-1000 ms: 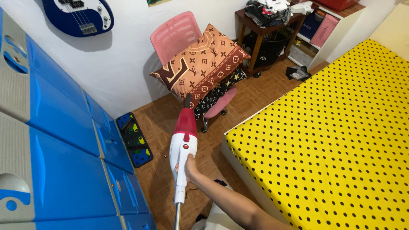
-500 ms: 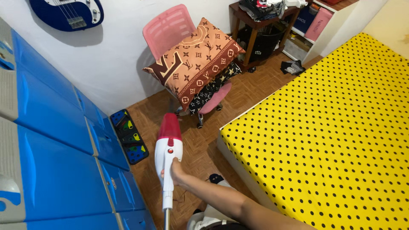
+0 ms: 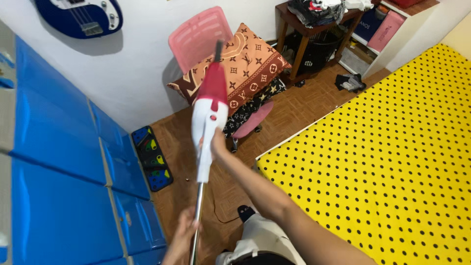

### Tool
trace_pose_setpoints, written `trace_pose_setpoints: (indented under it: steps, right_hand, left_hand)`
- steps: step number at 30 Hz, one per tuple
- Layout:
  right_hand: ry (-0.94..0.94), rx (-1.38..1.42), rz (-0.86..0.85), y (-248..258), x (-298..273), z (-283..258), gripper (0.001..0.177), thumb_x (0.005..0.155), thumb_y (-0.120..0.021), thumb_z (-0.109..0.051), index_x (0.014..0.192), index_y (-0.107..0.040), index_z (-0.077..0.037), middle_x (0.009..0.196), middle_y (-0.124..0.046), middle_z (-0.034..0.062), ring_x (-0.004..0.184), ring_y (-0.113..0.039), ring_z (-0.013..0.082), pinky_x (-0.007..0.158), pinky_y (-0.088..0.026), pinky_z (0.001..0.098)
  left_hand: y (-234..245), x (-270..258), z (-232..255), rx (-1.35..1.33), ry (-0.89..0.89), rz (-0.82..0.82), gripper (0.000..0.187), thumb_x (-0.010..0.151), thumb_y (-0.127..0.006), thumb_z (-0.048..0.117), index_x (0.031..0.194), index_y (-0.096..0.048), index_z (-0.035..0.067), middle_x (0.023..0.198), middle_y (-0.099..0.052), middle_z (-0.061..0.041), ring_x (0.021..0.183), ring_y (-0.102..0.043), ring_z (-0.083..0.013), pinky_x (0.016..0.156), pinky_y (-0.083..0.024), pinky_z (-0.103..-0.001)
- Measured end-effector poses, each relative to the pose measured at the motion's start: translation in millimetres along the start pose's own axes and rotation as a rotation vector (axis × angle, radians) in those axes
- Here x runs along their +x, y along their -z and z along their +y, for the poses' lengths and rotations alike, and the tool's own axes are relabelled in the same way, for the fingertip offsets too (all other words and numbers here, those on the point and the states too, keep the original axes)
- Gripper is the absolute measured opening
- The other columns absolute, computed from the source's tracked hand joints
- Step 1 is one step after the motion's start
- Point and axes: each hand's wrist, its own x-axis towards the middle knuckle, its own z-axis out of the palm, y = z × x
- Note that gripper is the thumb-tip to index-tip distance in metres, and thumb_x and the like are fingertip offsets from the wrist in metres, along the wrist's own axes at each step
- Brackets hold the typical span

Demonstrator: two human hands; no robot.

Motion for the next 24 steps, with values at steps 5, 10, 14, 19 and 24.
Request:
trace_pose_setpoints:
  steps: [5,10,14,19,24]
  right_hand:
    - [0.026,0.013,0.084,31,60,-102,0.06,0.103,-0.022,-0.045,0.104,-0.057,0.004,0.065,-0.062,0.0172,0.048,-0.06,0.0285,0.047,-0.054,0.0424]
    - [0.076,-0.001,0.121,59,122,-153,0.057,0.104,-0.023,-0.042,0.11,-0.055,0.004,0.068,-0.063,0.0184,0.051,-0.06,0.0291,0.05,-0.056,0.0438]
    - [0.066,-0.022,0.141,74,171,-175,0.06,0.104,-0.019,-0.045,0.113,-0.056,0.001,0.067,-0.061,0.0175,0.05,-0.06,0.0277,0.047,-0.055,0.0422]
    - [0.049,-0.019,0.111,88,206,-180,0.057,0.105,-0.019,-0.042,0.116,-0.054,0.002,0.069,-0.062,0.0188,0.051,-0.06,0.0279,0.048,-0.056,0.041]
    - [-0.01,-0.029,0.183,90,220,-168,0.057,0.104,-0.019,-0.038,0.119,-0.056,0.002,0.07,-0.063,0.0194,0.051,-0.06,0.0275,0.049,-0.057,0.0411]
  left_hand:
    - [-80,73,91,-0.162,0.092,-0.011,0.037,0.103,-0.047,0.019,0.136,-0.059,0.01,0.083,-0.061,-0.005,0.054,-0.057,-0.0117,0.046,-0.052,-0.03]
    - [-135,130,170,-0.063,0.154,-0.097,0.035,0.098,-0.045,0.018,0.128,-0.062,0.021,0.072,-0.053,0.001,0.041,-0.038,-0.0087,0.033,-0.032,-0.025]
    - [-158,175,188,-0.023,0.125,-0.045,0.032,0.107,-0.043,0.036,0.12,-0.059,0.011,0.072,-0.051,-0.002,0.048,-0.042,-0.0102,0.04,-0.038,-0.026]
    - [-164,225,189,-0.143,0.102,-0.125,0.028,0.106,-0.044,0.029,0.119,-0.059,0.009,0.075,-0.056,-0.001,0.052,-0.043,-0.0082,0.044,-0.038,-0.024]
    - [-160,239,189,-0.122,0.101,-0.079,0.027,0.107,-0.046,0.027,0.118,-0.059,0.007,0.073,-0.049,0.001,0.051,-0.038,-0.0061,0.042,-0.032,-0.022]
